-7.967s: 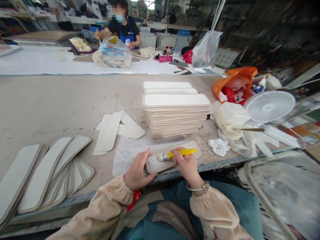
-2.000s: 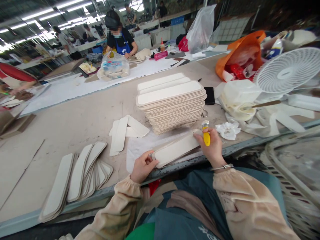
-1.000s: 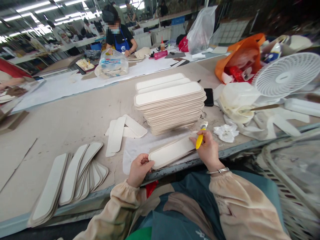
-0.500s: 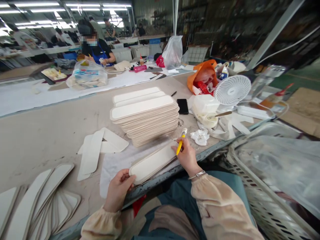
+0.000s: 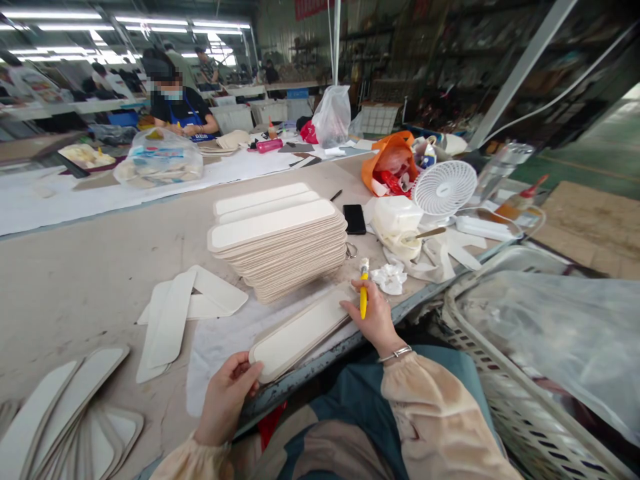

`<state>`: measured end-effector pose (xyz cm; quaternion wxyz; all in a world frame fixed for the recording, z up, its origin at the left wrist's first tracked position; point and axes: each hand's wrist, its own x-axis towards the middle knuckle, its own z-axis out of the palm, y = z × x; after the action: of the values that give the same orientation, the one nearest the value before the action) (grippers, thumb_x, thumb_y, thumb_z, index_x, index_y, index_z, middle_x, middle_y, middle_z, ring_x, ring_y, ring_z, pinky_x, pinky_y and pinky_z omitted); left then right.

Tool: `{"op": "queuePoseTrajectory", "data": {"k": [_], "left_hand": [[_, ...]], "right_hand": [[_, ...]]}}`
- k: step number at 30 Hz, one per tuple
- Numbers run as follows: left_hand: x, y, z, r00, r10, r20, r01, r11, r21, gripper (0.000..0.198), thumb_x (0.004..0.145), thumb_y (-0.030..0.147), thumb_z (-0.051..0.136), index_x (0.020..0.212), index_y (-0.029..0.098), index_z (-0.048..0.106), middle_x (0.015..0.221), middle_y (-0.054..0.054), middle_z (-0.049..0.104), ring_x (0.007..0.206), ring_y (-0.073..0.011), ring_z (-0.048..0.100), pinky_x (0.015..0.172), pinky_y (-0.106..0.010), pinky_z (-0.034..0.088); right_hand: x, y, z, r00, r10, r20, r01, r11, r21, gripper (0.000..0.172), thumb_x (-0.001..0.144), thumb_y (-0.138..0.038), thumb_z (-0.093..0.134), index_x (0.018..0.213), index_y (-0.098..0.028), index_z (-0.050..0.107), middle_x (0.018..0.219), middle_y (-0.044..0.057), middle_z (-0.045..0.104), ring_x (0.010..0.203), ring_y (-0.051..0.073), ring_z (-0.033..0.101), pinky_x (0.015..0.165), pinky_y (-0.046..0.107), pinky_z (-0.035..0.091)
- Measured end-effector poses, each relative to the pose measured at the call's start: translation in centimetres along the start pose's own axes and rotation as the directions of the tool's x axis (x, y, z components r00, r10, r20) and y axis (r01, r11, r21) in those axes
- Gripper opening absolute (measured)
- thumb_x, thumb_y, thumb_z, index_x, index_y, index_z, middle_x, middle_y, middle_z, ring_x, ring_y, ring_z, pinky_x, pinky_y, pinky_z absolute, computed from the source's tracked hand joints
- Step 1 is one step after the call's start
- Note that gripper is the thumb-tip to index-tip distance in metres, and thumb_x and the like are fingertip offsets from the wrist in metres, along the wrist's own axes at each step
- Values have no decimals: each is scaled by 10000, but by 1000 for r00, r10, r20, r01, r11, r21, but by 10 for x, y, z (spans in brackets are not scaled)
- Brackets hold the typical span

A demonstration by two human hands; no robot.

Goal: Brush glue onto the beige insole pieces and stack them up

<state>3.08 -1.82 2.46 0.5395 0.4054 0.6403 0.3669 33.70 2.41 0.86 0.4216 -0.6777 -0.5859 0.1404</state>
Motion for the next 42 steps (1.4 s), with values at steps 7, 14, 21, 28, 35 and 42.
{"op": "queuePoseTrajectory", "data": {"k": [7,14,21,28,35,42], "left_hand": [[4,-5,-3,1000,-16,26,15,1000,24,440,607,494,756,862,159,631,520,45,573,473,-106,478,450,-201,368],[3,-8,-5,999,-10,46,8,999,53,385,638,473,742,834,154,652,486,61,517,458,-89,431,447,-188,326],[1,-6,-6,997,59,52,-61,998,30,400,637,452,754,903,163,679,813,-27,702,746,-182,612,677,-238,487],[-4,8,-5,995,94,13,-95,991,92,422,650,485,726,912,158,681,665,2,641,635,-165,558,570,-227,439],[-9,6,-3,997,47,58,-50,998,42,438,675,475,716,957,143,673,543,55,499,510,-104,404,470,-204,317],[-8,5,-3,996,81,45,-81,997,6,373,665,395,741,945,153,695,662,11,638,597,-133,516,531,-216,395]], "right_hand": [[-4,3,-4,999,-6,32,5,999,35,422,765,-397,671,1116,-241,494,1023,59,644,913,238,647,801,384,506],[-3,2,-1,997,28,70,-31,998,48,382,765,-342,660,1093,-257,484,960,33,664,874,231,666,765,367,513],[-4,-3,-4,995,60,74,-70,988,138,411,747,-325,679,1111,-256,500,850,10,638,787,210,649,756,360,500],[-2,-4,0,994,110,3,-96,847,522,352,726,-320,718,960,-249,465,873,-6,600,700,140,568,704,292,498],[-3,-5,0,981,194,26,-157,700,697,395,687,-285,755,932,-255,446,795,-41,566,679,129,558,684,274,484],[-1,-14,-10,973,231,20,-167,638,751,456,664,-318,780,930,-268,414,729,-67,552,622,125,530,618,261,459]]}}
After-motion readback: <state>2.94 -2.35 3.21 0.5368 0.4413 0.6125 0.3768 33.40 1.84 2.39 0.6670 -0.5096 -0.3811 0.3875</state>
